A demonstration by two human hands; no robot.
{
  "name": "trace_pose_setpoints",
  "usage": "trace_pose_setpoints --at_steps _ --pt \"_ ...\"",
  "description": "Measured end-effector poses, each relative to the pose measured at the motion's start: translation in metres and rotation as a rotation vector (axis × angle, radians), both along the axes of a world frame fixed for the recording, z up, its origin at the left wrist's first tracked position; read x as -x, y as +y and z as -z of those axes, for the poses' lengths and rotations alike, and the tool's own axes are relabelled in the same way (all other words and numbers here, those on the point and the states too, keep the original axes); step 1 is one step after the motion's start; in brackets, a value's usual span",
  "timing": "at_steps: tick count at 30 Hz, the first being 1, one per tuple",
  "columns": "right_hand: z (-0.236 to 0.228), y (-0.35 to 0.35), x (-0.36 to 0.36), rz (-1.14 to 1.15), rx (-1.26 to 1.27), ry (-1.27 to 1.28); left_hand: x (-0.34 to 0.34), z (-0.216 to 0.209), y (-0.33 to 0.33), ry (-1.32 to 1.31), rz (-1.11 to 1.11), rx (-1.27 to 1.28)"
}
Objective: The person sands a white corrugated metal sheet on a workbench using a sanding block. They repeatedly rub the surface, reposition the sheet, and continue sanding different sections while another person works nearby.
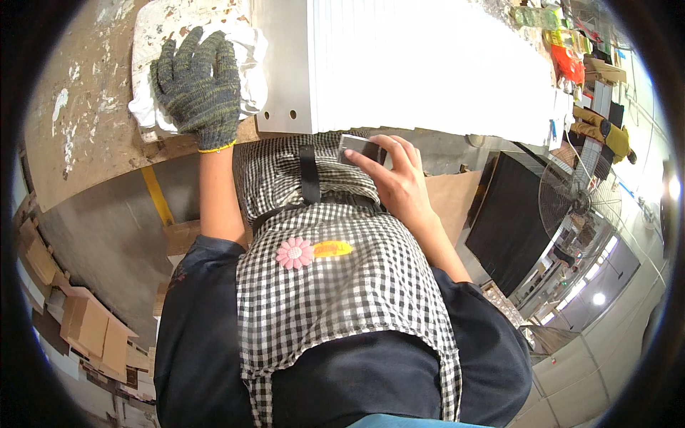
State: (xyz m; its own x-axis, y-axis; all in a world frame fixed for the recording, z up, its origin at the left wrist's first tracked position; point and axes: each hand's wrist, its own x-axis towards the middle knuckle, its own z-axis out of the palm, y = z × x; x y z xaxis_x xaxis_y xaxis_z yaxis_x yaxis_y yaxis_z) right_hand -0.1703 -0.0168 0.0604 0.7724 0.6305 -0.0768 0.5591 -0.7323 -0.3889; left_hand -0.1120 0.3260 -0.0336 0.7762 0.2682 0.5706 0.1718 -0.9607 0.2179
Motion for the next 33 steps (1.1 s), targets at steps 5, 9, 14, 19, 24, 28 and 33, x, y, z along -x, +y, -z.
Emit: trace_pose_setpoints --at_steps 5,9,14,19,24,28,33 --pt "0.033 0.010 -0.050 0.069 -0.039 -0.265 -0.001 -0.004 -0.004 -0.002 0.010 -0.070" --pt "0.073 0.047 -0.162 0.066 -0.084 -0.427 0.000 0.006 0.006 -0.003 0.023 -0.112" --pt "0.058 0.072 -0.202 0.082 -0.124 -0.440 -0.004 0.011 0.015 0.044 0.045 -0.137" --pt "0.056 0.028 -0.088 -0.055 -0.015 -0.394 0.008 0.004 -0.001 -0.015 0.001 -0.080" --pt "0.006 -0.010 0.013 -0.037 0.071 -0.072 0.003 -0.007 -0.015 -0.026 -0.002 -0.061" --pt "0.009 0.011 -0.016 0.108 -0.009 -0.179 0.004 -0.005 -0.014 -0.055 -0.006 -0.059" --pt "0.017 0.012 -0.016 -0.050 0.099 -0.268 0.003 0.002 -0.007 -0.046 -0.009 -0.067"
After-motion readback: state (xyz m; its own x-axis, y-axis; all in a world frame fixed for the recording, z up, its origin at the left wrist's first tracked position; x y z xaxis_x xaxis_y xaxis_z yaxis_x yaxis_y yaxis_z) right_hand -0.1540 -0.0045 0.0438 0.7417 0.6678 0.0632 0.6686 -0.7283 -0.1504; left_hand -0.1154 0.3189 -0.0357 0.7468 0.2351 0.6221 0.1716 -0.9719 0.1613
